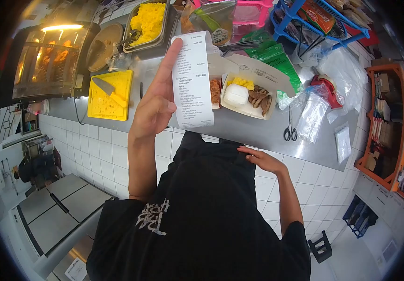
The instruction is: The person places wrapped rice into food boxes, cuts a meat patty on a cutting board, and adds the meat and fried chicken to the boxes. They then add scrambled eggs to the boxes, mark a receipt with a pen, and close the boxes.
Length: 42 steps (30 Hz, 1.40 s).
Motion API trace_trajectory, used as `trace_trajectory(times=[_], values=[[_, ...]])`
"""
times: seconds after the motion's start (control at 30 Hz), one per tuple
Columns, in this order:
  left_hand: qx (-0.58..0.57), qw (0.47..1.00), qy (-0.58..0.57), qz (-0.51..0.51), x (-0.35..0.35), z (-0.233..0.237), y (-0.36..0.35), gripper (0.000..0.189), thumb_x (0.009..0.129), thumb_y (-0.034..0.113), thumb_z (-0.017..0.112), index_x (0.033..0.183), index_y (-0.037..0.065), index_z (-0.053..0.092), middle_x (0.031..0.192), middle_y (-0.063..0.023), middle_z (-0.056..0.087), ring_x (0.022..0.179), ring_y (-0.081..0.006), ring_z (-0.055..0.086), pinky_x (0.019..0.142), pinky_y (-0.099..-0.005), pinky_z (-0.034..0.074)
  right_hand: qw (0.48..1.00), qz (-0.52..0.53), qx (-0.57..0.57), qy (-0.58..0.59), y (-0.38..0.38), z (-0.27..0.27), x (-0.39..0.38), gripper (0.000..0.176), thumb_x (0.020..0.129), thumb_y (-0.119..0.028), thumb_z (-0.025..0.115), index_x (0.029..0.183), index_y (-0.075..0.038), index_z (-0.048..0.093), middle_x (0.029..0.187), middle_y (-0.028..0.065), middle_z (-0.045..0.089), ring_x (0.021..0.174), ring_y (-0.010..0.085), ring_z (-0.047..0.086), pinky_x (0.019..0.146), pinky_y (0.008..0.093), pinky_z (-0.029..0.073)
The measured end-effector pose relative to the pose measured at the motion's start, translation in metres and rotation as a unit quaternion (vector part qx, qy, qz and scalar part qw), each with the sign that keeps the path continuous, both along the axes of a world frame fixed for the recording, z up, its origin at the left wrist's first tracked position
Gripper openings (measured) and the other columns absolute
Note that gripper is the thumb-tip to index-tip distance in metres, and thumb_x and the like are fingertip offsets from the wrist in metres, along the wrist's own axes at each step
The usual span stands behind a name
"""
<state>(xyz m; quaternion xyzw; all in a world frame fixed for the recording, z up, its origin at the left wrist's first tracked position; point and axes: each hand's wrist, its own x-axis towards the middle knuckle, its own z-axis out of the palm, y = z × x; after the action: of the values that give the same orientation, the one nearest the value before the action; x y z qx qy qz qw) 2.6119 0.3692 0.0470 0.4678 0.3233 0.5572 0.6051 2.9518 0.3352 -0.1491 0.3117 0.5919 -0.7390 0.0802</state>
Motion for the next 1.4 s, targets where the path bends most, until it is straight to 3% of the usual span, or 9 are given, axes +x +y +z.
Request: trace_trajectory(times=[0.27,0.4,0.6,0.87,1.1,1.17,1.27,1.33,1.4], values=[[-0.003,1.0,0.011,-0.001,-0.002,0.001,-0.005,0.106,0.062,-0.004,0.047,0.157,0.011,0.002,0.158,-0.0128,0.02,0.141,-0.0201,0.03,0.111,-0.0309,0.027,0.998,-0.037,0.026,-0.05,0.022,0.029,0.006,0.038,0.095,-0.004,0.05,0.133,-0.011,0.054,0.126,0.0093,0.06,0.118,0.0222,0.056,0.101,0.0349,0.043],[-0.008,1.0,0.009,0.002,-0.001,0.003,-0.008,0.104,0.065,-0.007,0.048,0.157,0.011,0.002,0.157,-0.0114,0.021,0.14,-0.0188,0.03,0.111,-0.0304,0.026,0.97,-0.213,0.113,-0.001,0.034,0.03,0.0,0.017,0.099,-0.007,0.046,0.11,-0.001,0.058,0.079,0.002,0.054,0.077,0.0111,0.057,0.073,0.0284,0.047],[-0.009,0.999,0.029,0.025,-0.002,-0.001,-0.016,0.101,0.069,-0.008,0.048,0.156,0.007,0.001,0.158,-0.012,0.019,0.143,-0.0184,0.025,0.113,-0.0291,0.022,0.961,-0.166,0.196,-0.104,0.049,0.077,-0.024,0.025,0.102,-0.024,0.049,0.116,-0.006,0.06,0.067,0.0028,0.055,0.062,0.0093,0.057,0.063,0.0247,0.045],[-0.068,0.997,0.044,-0.001,-0.008,-0.006,-0.036,0.087,0.07,-0.015,0.043,0.152,-0.003,0.019,0.157,-0.0144,0.024,0.143,-0.0195,0.028,0.114,-0.0315,0.024,0.872,-0.245,0.422,0.028,0.213,0.122,0.025,0.037,0.102,-0.031,0.045,0.111,-0.001,0.063,0.086,0.0085,0.066,0.083,0.0181,0.063,0.076,0.0328,0.048],[-0.125,0.991,0.045,0.029,-0.002,0.001,-0.052,0.085,0.07,-0.016,0.043,0.152,-0.003,0.022,0.156,-0.0137,0.027,0.142,-0.0191,0.029,0.113,-0.0301,0.024,0.792,-0.072,0.574,-0.195,0.361,0.032,-0.056,0.036,0.093,-0.018,0.048,0.124,0.001,0.054,0.115,0.0238,0.062,0.11,0.0366,0.06,0.094,0.045,0.048],[-0.136,0.989,0.035,0.055,-0.005,-0.001,-0.06,0.085,0.071,-0.016,0.043,0.152,-0.003,0.022,0.156,-0.0133,0.027,0.142,-0.0189,0.029,0.113,-0.0298,0.024,0.589,0.002,0.702,-0.401,0.388,0.004,-0.069,0.031,0.086,-0.015,0.053,0.113,0.001,0.059,0.111,0.0249,0.064,0.104,0.037,0.063,0.087,0.0502,0.051],[-0.084,0.99,0.07,0.091,-0.009,-0.006,-0.07,0.084,0.071,-0.014,0.043,0.152,-0.002,0.022,0.155,-0.0101,0.029,0.14,-0.0177,0.031,0.113,-0.0292,0.024,0.662,-0.019,0.649,-0.376,0.409,0.02,-0.058,0.026,0.086,-0.019,0.055,0.101,-0.002,0.066,0.105,0.0235,0.066,0.099,0.0363,0.065,0.079,0.0519,0.053],[-0.097,0.99,0.036,0.099,-0.007,0.004,-0.074,0.087,0.072,-0.013,0.044,0.154,0.001,0.019,0.153,-0.0097,0.031,0.135,-0.0162,0.036,0.108,-0.0284,0.031,0.566,-0.049,0.77,-0.29,0.452,-0.008,-0.044,0.043,0.089,-0.024,0.052,0.127,-0.004,0.053,0.13,0.0239,0.052,0.116,0.0404,0.054,0.097,0.0523,0.043],[-0.111,0.985,0.037,0.124,-0.01,0.006,-0.08,0.088,0.072,-0.012,0.044,0.155,0.003,0.017,0.152,-0.0097,0.032,0.133,-0.0158,0.038,0.106,-0.0282,0.033,0.31,-0.065,0.945,-0.078,0.494,-0.042,-0.023,0.046,0.091,-0.029,0.049,0.131,-0.005,0.054,0.133,0.0237,0.054,0.117,0.0433,0.054,0.099,0.0509,0.043]])
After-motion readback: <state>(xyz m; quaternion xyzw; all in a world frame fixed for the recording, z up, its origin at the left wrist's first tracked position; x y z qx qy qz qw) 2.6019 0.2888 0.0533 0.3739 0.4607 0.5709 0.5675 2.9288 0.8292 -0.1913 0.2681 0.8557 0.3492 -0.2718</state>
